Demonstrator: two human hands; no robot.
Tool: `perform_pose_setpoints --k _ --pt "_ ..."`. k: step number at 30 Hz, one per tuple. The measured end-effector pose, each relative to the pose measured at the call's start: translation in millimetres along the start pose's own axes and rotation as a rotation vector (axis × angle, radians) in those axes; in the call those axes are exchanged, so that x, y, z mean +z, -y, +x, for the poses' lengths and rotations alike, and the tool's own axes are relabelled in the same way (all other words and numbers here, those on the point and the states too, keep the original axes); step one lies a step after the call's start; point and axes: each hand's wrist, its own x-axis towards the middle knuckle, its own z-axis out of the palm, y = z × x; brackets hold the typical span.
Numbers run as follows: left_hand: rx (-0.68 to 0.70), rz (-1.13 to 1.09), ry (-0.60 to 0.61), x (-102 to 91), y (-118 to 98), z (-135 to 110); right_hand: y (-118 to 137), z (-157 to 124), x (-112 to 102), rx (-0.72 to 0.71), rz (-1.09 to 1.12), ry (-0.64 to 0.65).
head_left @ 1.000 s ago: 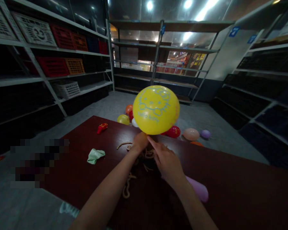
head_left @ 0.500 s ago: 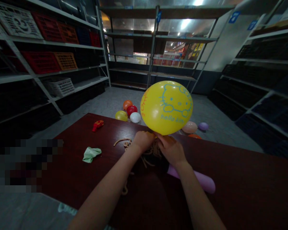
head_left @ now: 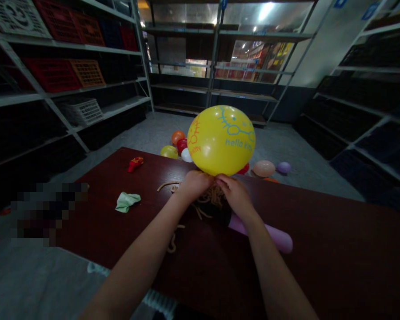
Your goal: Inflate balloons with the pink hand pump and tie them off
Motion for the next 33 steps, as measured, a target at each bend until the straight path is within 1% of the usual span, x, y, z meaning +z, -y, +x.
perform_pose_setpoints --k 3,5,7,10,13,14,16,18,21,24,27,28,30,31,33 --pt "0.016 0.012 -0.014 -4.9 3.5 -2.0 -0.2 -0.9 0.0 0.011 0.079 -0.056" --pt "-0.003 -0.021 -0.025 -8.5 8.5 -3.2 -2.5 0.4 -0.3 0.018 0.160 -0.141" --pt "-0.034 -0.099 -0.014 -11.2 15.9 -4.3 -6.9 3.0 -0.4 0.062 0.288 -0.244" --pt "-0.051 -0.249 0.072 -10.6 28.6 -6.1 -14.2 7.3 -0.2 0.175 0.509 -0.363" --pt "-0.030 -0.345 0.194 -5.5 36.0 -7.7 -18.0 9.7 0.0 0.234 0.636 -0.421" --pt "-0.020 -0.364 0.208 -4.2 36.4 -7.8 -18.2 10.0 0.1 0.244 0.659 -0.424" --pt "-0.005 -0.392 0.189 -4.1 34.7 -7.5 -17.3 10.2 0.0 0.255 0.692 -0.414" --pt "-0.013 -0.395 0.162 -7.3 31.1 -6.9 -14.8 10.0 0.0 0.253 0.713 -0.408" --pt "-0.035 -0.389 0.155 -10.4 27.5 -6.6 -10.2 9.3 0.4 0.250 0.740 -0.402" --pt "-0.025 -0.393 0.147 -2.7 29.3 -7.1 -6.9 8.6 2.0 0.262 0.763 -0.390" --pt "-0.042 -0.393 0.146 5.1 31.8 -6.8 -6.0 8.1 4.3 0.271 0.771 -0.367" --pt "-0.048 -0.402 0.147 4.3 31.2 -6.4 -6.1 8.0 5.0 0.273 0.776 -0.363" --pt "-0.042 -0.459 0.129 -3.7 27.1 -5.3 -6.2 7.9 5.9 0.273 0.792 -0.359" --pt "-0.033 -0.510 0.104 -9.8 23.6 -4.7 -6.2 7.8 6.0 0.271 0.798 -0.361" --pt "-0.022 -0.655 0.016 -22.3 15.4 -3.9 -5.8 7.8 6.1 0.266 0.798 -0.367"
